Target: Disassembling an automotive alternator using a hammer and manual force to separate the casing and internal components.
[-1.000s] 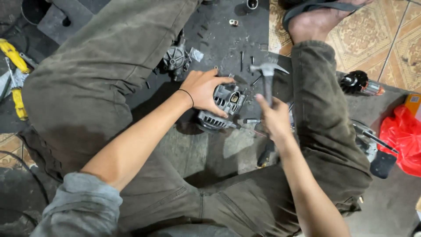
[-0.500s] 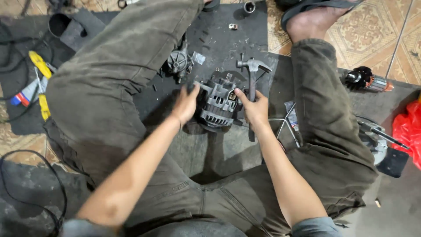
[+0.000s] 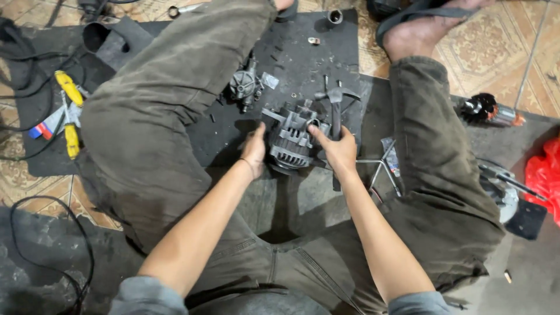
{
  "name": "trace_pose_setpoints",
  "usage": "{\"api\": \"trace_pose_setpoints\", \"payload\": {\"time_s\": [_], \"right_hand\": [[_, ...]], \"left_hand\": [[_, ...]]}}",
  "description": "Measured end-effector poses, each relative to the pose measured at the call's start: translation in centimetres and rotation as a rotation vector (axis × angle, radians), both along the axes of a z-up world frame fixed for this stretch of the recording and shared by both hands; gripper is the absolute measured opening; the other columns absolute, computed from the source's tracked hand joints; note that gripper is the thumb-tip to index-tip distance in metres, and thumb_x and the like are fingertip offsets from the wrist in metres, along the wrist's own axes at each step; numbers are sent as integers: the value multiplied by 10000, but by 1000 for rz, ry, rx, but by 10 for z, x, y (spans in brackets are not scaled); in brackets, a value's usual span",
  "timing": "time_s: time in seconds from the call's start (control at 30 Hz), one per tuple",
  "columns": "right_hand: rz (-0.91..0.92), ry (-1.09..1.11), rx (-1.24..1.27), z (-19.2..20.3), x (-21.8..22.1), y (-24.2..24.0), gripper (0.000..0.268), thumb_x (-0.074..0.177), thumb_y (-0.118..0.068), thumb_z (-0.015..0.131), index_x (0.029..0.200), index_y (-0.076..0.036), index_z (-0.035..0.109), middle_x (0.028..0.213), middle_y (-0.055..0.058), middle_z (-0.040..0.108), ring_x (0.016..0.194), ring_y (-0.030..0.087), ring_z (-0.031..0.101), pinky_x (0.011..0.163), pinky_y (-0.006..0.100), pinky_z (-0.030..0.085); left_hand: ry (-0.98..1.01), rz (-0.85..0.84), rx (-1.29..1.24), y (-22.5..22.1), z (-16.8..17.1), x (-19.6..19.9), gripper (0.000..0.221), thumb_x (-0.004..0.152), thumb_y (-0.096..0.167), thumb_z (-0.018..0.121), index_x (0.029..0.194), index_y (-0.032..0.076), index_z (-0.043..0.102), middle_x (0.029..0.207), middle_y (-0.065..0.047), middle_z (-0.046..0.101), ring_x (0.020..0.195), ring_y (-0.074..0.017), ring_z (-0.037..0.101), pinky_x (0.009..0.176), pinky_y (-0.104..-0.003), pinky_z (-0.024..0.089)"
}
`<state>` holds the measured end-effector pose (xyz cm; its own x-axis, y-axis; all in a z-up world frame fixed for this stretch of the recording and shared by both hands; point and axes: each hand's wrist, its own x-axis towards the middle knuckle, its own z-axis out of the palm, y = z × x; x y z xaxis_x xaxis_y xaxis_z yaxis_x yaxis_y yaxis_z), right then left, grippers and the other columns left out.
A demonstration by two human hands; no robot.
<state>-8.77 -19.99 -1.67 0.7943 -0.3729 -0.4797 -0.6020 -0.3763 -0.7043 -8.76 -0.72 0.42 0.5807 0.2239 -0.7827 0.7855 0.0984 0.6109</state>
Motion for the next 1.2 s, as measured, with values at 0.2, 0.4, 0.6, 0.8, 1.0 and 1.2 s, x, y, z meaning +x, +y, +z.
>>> {"api": "trace_pose_setpoints", "payload": {"time_s": [0.2, 0.4, 0.6, 0.8, 1.0, 1.2], "right_hand": [[84, 26, 19, 6, -3, 2, 776, 664, -530, 978, 1138, -12, 648, 1065, 239, 728, 1085, 398, 704, 867, 505, 572], [-35, 2, 214, -3, -2, -2, 690, 742, -414, 978, 1084, 15, 560, 826, 135, 592, 640, 222, 601, 410, 404, 475], [-62, 10, 263, 2, -2, -2, 575, 819, -346, 923, 1033, 14, 529, 665, 120, 529, 351, 175, 476, 258, 338, 330], [-106, 29, 334, -12, -7, -16, 682, 851, -322, 895, 1219, 88, 492, 787, 136, 514, 395, 140, 466, 285, 328, 347], [-125, 30, 428, -53, -15, -46, 864, 909, -384, 844, 1461, 91, 379, 1160, 254, 463, 439, 110, 440, 312, 313, 385], [-170, 18, 410, -54, -17, -44, 755, 894, -376, 851, 1358, 79, 466, 1039, 162, 445, 414, 108, 456, 307, 321, 394]], "left_hand": [[62, 133, 25, -1, -85, 1, 652, 859, 493, 682, 1346, 65, 613, 1361, -159, 640, 1345, -300, 552, 1100, -435, 467], [146, 189, 18, -10, -58, -3, 696, 718, 555, 758, 1188, 44, 717, 1228, -193, 702, 1257, -331, 621, 991, -413, 523], [177, 140, 57, -10, -75, -7, 782, 774, 612, 714, 1324, 61, 639, 1387, -185, 623, 1372, -315, 525, 1106, -424, 452], [173, 90, 30, -9, -55, -6, 781, 814, 627, 649, 1373, 84, 595, 1456, -167, 571, 1408, -308, 489, 1151, -425, 408], [84, 74, -44, -18, -76, -7, 694, 856, 556, 671, 1366, 124, 486, 1453, -176, 553, 1393, -358, 489, 1131, -483, 408], [6, -10, -72, -16, -29, -10, 855, 873, 598, 646, 1482, 95, 320, 1549, -236, 438, 1464, -397, 395, 1206, -510, 301]]}}
